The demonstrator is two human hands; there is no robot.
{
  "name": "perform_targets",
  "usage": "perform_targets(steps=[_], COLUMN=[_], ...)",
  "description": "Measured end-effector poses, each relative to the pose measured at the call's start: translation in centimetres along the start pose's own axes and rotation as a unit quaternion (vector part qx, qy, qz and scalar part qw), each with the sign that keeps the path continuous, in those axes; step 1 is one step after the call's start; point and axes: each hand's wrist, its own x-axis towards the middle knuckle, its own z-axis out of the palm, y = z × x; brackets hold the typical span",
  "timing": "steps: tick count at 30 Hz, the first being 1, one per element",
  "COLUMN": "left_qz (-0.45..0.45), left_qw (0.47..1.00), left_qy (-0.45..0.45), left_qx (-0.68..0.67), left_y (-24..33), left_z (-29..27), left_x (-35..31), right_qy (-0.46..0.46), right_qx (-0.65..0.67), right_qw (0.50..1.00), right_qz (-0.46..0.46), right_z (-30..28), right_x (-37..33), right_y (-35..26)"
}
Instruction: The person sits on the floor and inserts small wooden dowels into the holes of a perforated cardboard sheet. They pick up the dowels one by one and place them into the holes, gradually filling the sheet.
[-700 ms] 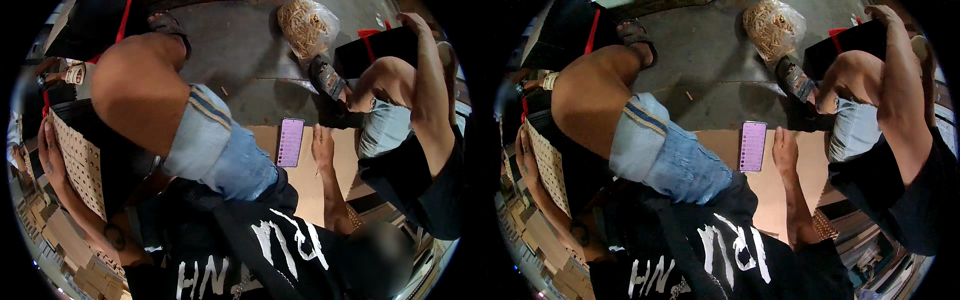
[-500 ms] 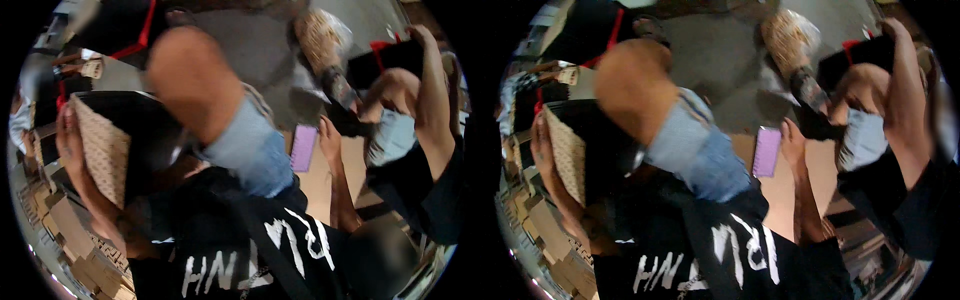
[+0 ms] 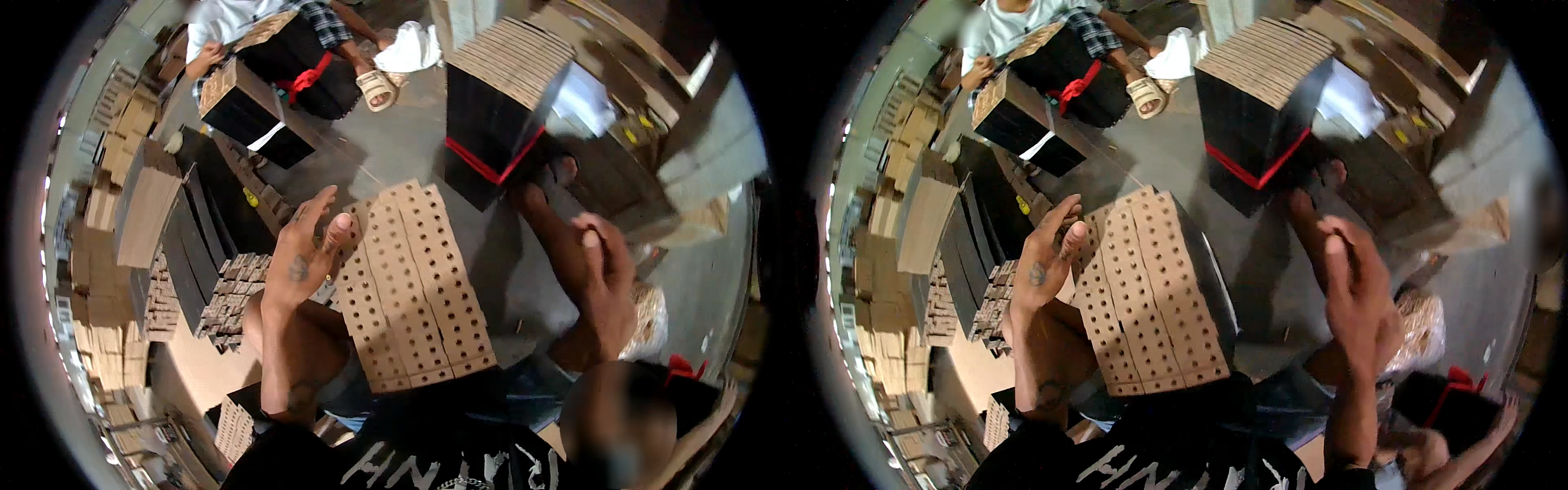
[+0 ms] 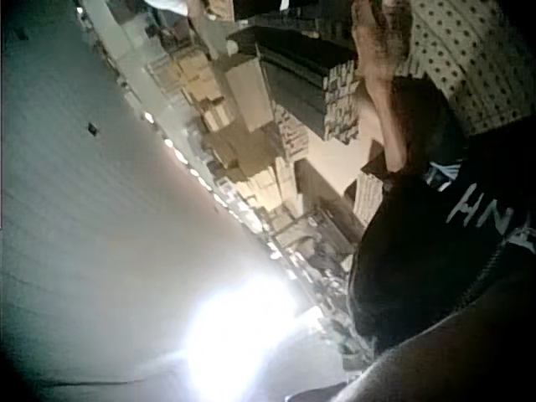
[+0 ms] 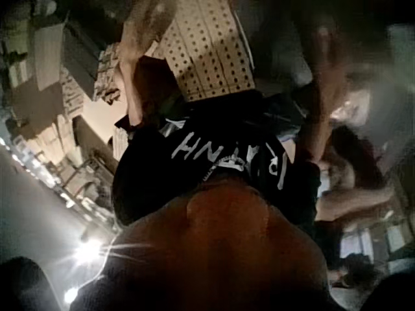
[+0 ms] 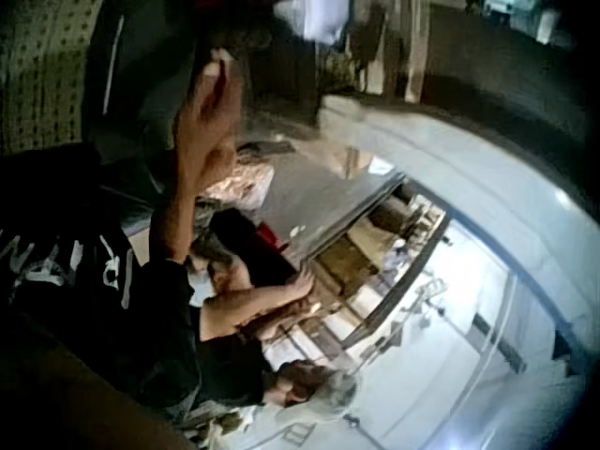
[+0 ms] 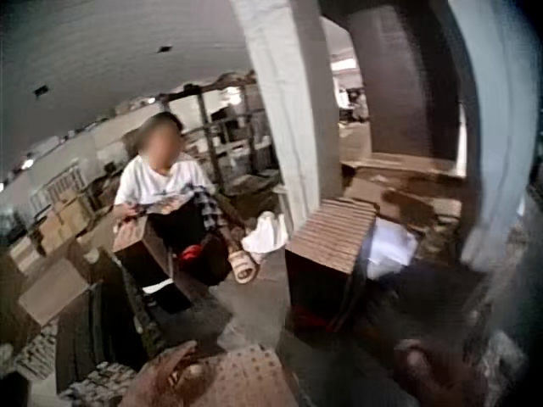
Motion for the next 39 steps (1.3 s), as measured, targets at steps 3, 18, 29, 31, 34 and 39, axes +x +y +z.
perform_targets(steps=[3, 18, 29, 31, 34, 39], left_qz=[-0.031, -0.039, 0.008, 0.002, -0.041, -0.144], left_qw=[0.994, 0.989, 0.965, 0.964, 0.911, 0.887], left_qy=[0.031, 0.138, 0.183, 0.202, 0.203, 0.248], left_qx=[-0.105, -0.030, -0.190, -0.171, -0.357, -0.361], left_y=[-1.8, -1.2, 0.2, -0.4, -1.6, -4.9], left_z=[1.1, 0.9, 3.1, 2.6, 2.8, 3.0], left_x=[0.6, -1.3, -1.7, -3.9, -4.2, -8.0], right_qy=[-0.052, 0.358, 0.332, 0.271, 0.148, -0.124], right_qx=[0.016, -0.232, -0.165, -0.116, -0.054, -0.007], right_qw=[0.998, 0.875, 0.912, 0.950, 0.987, 0.990], right_qz=[-0.022, 0.230, 0.173, 0.102, 0.018, -0.065], right_z=[4.1, -15.6, -16.8, -13.0, -7.8, 2.1], right_x=[3.0, -15.7, -13.2, -9.6, -6.2, -1.8], right_y=[4.5, 23.4, 24.3, 18.5, 11.9, 7.9])
